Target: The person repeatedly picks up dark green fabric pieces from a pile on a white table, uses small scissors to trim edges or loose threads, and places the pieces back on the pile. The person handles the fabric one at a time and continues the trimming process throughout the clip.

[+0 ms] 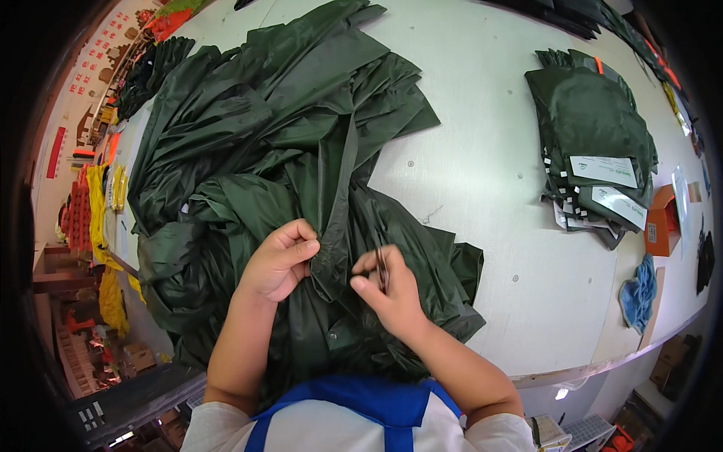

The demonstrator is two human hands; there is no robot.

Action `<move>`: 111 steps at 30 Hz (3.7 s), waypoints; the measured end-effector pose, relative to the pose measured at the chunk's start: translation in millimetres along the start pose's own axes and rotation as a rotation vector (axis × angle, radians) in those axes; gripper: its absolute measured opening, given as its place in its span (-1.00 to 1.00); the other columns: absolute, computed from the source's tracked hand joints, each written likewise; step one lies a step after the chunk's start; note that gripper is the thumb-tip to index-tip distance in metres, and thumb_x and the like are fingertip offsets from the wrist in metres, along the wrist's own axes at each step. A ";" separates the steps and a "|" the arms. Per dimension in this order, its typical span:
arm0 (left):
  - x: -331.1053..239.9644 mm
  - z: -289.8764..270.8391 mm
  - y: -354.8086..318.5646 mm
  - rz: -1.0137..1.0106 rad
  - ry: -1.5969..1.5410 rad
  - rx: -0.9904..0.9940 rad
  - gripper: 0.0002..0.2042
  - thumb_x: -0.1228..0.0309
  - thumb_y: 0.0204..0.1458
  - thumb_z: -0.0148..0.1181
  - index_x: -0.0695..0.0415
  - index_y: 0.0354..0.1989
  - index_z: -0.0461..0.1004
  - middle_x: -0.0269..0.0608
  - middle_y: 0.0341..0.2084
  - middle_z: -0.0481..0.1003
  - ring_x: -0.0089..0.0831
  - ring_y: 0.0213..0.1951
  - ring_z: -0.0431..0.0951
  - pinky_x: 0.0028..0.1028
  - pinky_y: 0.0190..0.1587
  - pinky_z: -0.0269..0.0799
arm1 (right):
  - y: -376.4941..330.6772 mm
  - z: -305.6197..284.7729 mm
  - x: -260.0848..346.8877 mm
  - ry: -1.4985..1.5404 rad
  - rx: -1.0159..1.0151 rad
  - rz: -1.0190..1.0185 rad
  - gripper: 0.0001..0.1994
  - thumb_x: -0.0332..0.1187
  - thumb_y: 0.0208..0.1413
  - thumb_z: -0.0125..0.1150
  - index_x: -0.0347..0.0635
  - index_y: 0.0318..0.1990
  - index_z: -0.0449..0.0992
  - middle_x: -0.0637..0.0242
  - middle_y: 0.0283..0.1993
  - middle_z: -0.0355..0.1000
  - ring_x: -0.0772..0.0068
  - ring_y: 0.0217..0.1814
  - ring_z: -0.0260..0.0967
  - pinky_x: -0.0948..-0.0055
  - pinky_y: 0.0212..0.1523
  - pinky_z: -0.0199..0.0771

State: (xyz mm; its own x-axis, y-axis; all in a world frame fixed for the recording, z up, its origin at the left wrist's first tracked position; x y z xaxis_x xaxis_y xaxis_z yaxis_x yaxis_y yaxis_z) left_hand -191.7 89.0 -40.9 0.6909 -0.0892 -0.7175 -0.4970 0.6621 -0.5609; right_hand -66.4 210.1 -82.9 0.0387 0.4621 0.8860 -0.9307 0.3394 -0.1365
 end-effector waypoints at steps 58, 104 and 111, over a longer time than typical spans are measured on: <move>5.5 -13.3 -45.7 0.503 -0.839 -0.045 -0.67 0.85 -0.14 -0.15 -0.01 -0.50 0.19 -0.17 -0.15 0.45 -0.22 -0.03 0.45 -0.21 0.04 0.38 | 58.6 -1.6 -0.2 1.174 -0.257 0.270 -0.80 -0.45 0.18 -0.20 -0.33 -0.35 0.38 0.32 -0.58 0.32 0.41 -0.47 0.28 0.23 0.03 0.40; 25.7 20.4 -75.6 1.001 0.653 -0.433 -0.71 0.83 -0.17 0.11 0.07 -0.43 0.34 -0.28 -0.28 0.23 -0.70 -0.60 0.11 -0.67 -0.50 0.09 | -10.0 45.8 15.2 0.443 -0.183 0.484 -0.82 -0.45 0.04 0.17 -0.13 -0.22 0.32 0.49 -0.41 0.26 0.70 -0.54 0.08 0.64 -0.61 0.03; 36.0 11.5 -69.8 0.720 0.075 -0.450 -0.67 0.78 -0.09 0.08 0.12 -0.18 0.29 -0.29 -0.23 0.23 -0.63 -0.42 0.28 -0.65 -0.32 0.25 | -9.8 46.7 21.8 0.741 -0.176 0.349 -0.71 -0.60 0.06 -0.06 -0.38 -0.02 0.30 0.13 -0.06 0.42 0.21 0.07 0.37 0.13 0.19 0.27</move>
State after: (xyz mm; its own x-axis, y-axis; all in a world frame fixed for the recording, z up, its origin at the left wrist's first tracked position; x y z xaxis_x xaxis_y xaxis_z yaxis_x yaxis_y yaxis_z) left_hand -126.0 48.1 -22.9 0.0976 0.1802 -0.9788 -0.9741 0.2187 -0.0569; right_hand -73.4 178.6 -41.6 0.0457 0.9624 0.2679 -0.8655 0.1721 -0.4705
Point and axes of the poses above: each hand's wrist, its own y-axis towards the middle knuckle, its own z-axis out of the palm, x = y × z, the point moved 4 cm from there along y, towards the middle knuckle
